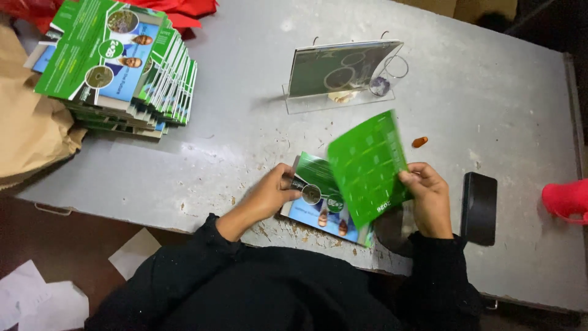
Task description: Assembling desk calendars by aligning printed sheets with a metal spiral binding stand.
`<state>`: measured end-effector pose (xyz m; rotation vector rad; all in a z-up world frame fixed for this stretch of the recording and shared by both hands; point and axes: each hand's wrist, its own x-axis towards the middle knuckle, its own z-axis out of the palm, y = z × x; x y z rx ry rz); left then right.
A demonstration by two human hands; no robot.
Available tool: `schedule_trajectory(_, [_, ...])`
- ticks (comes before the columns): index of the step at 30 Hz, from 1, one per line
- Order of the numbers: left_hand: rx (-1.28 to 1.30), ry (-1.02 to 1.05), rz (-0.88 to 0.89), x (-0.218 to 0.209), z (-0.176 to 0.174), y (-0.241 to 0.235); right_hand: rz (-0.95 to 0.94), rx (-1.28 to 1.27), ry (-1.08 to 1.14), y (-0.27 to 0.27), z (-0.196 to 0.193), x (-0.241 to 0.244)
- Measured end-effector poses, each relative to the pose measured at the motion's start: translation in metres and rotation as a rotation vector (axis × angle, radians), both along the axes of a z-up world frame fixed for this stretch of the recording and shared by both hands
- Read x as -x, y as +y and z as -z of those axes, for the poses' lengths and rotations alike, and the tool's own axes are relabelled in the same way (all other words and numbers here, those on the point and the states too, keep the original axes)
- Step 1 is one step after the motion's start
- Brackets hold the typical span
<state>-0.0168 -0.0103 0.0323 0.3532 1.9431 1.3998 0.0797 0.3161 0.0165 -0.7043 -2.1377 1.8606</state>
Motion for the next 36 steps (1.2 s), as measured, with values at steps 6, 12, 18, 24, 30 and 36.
schedule_trajectory(6, [0.062, 0.117, 0.051, 0.038, -0.05, -0.017, 0.218, 0.335, 0.154, -0.011, -0.026, -0.002])
schedule_trajectory(12, [0.308, 0.404, 0.263, 0.105, -0.098, -0.016, 0.264, 0.553, 0.263, -0.043, -0.049, 0.005])
schedule_trajectory(18, [0.545, 0.539, 0.615, 0.14, -0.088, 0.04, 0.281, 0.625, 0.273, -0.065, -0.061, 0.0])
schedule_trajectory(24, [0.553, 0.668, 0.864, 0.133, -0.018, 0.101, 0.3, 0.665, 0.249, -0.032, -0.007, -0.006])
schedule_trajectory(30, [0.433, 0.658, 0.834, 0.103, 0.001, 0.109, 0.208, 0.691, 0.249, -0.031, 0.003, 0.004])
schedule_trajectory(36, [0.22, 0.923, 0.64, 0.091, -0.03, 0.084, 0.143, 0.692, 0.301, -0.073, -0.041, 0.04])
